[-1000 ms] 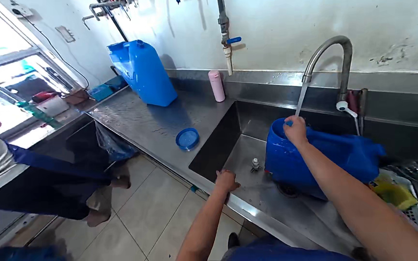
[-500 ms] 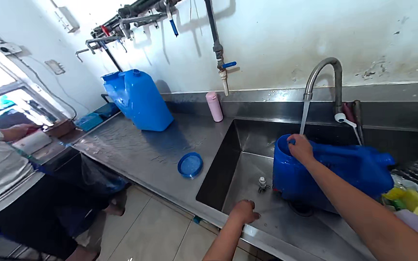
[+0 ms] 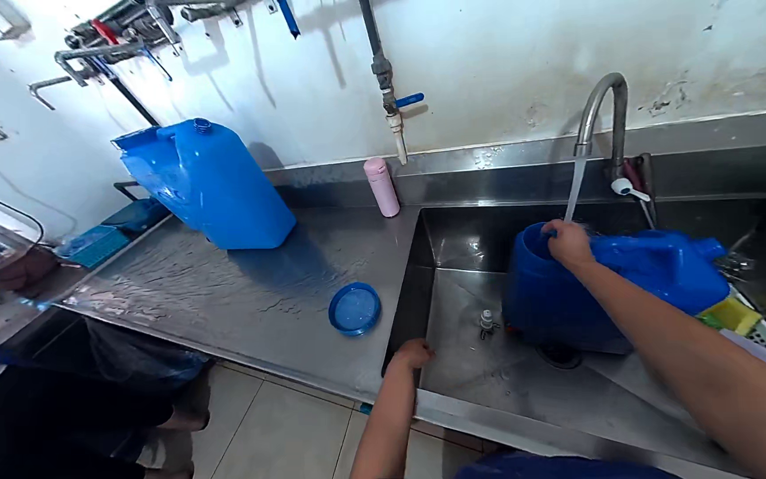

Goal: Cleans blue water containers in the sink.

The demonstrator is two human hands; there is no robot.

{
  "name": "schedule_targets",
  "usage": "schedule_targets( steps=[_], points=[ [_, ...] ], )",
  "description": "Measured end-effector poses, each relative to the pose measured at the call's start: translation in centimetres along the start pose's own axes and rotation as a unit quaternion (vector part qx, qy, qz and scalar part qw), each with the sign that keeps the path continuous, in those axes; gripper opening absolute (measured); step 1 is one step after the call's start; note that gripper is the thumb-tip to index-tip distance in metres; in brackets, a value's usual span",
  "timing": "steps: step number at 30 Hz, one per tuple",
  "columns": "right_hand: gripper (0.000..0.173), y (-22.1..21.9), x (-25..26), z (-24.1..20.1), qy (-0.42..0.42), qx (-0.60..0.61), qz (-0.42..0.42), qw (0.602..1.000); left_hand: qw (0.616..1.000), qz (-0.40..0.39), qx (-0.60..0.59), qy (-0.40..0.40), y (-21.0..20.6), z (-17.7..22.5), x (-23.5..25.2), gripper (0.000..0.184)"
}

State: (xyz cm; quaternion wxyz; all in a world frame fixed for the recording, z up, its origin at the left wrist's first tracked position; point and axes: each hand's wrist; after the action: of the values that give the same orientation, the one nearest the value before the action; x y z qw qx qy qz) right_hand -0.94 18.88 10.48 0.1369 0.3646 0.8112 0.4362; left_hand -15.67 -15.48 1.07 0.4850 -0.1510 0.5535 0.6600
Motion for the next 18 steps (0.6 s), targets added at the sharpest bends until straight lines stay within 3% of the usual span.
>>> schedule_targets(
  steps=[5, 12, 18],
  points=[
    [0.034, -0.2, 0.7, -1.0, -0.016, -0.066, -0.110, 0.992, 0.998, -0.025, 0.028, -0.053, -0.1, 0.7, -0.1, 0.043],
    [0.035, -0.2, 0.7, -1.1, -0.052, -0.064, -0.037, 0.996, 0.996, -0.028, 0.058, -0.067, -0.2, 1.3, -0.7, 0.043],
    [0.040, 0.2, 0.6, -2.1, -0.074, -0.070, -0.027, 0.994, 0.995, -0.039, 0.064, -0.071, 0.0, 1.5, -0.7, 0.045]
  ],
)
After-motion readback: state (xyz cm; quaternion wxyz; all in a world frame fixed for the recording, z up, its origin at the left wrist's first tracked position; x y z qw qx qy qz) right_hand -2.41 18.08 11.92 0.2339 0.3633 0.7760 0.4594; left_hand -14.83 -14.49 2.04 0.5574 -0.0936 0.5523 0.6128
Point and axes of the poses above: each hand's wrist, its own x-axis towards the middle knuckle, its own y-axis out of the back of the hand, z = x × y, and after that the axes turned 8 degrees about y, right-handed
